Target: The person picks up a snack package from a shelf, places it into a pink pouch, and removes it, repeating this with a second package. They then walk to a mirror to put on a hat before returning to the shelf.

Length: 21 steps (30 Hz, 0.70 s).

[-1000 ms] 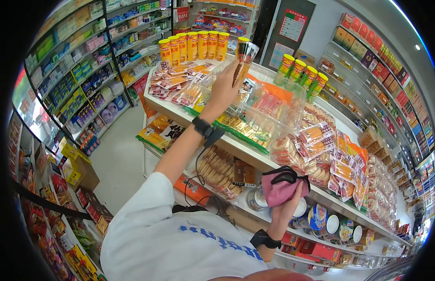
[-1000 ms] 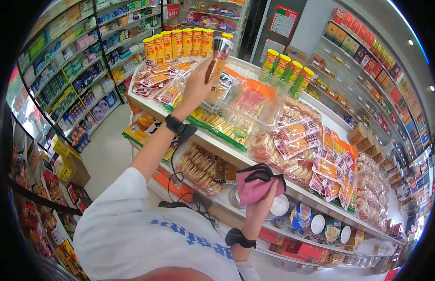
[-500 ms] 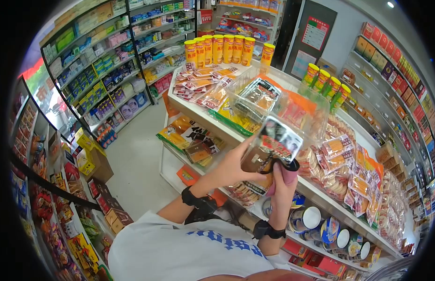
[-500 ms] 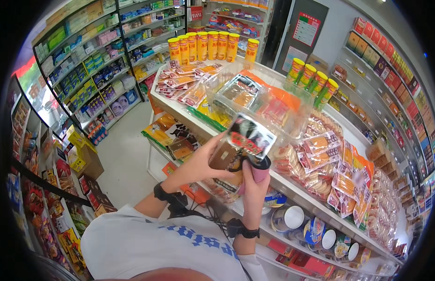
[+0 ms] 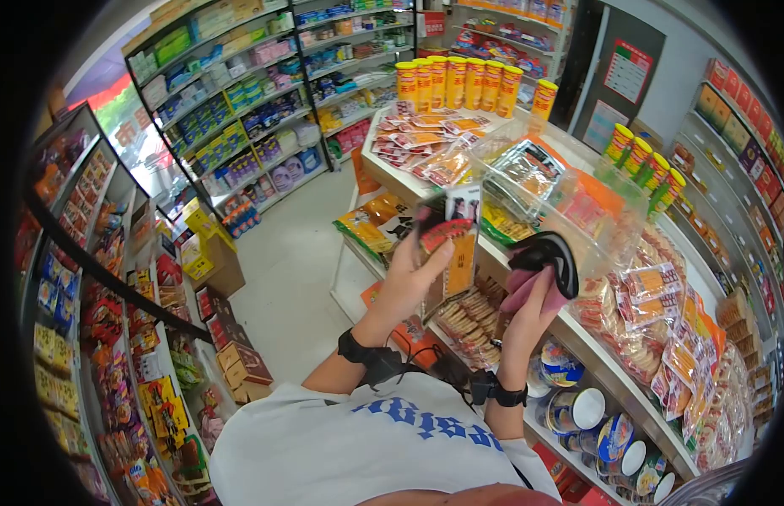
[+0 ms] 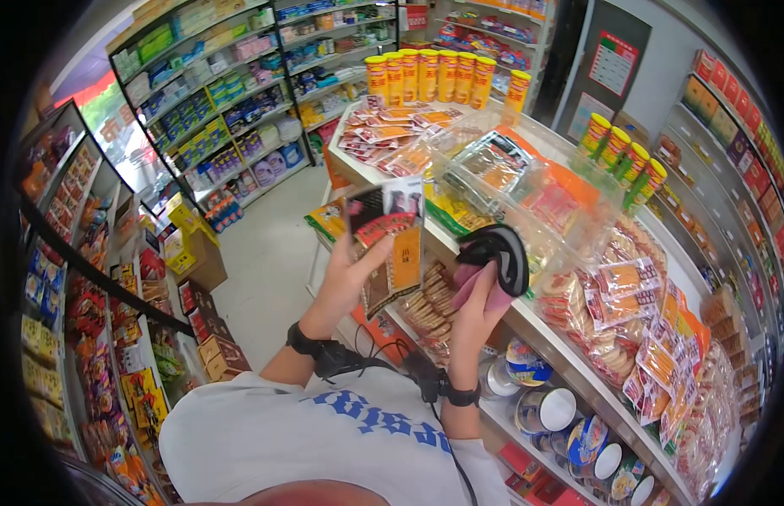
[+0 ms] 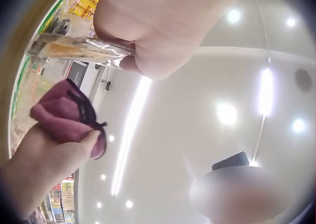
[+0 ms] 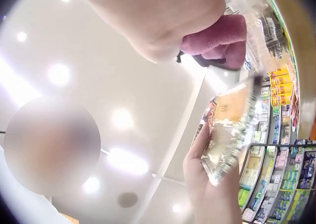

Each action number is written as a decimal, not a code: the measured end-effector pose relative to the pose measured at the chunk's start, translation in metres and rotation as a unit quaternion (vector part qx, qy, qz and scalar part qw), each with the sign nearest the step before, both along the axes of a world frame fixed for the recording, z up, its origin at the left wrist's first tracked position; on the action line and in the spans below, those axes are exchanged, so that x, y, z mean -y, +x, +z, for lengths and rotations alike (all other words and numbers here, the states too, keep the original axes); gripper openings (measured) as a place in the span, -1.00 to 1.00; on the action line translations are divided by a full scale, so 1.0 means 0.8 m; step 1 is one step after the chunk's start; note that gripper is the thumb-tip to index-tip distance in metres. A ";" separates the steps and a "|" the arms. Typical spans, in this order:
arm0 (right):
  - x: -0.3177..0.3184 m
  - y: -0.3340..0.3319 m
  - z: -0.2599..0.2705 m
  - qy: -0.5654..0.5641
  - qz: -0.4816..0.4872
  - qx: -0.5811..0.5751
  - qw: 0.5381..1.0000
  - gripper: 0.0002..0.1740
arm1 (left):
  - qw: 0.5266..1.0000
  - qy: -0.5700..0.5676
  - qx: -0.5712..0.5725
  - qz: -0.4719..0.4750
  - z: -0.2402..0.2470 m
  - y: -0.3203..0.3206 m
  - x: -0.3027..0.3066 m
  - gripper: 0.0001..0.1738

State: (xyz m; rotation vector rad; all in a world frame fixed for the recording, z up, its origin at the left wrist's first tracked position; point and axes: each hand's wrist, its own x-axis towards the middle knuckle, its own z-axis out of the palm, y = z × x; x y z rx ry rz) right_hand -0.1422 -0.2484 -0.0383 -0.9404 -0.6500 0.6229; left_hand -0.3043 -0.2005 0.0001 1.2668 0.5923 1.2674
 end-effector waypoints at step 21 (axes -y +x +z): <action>-0.035 0.045 0.030 0.004 0.066 0.485 0.872 -0.59 | 0.951 0.048 -0.264 -0.151 -0.066 0.043 -0.016 -0.42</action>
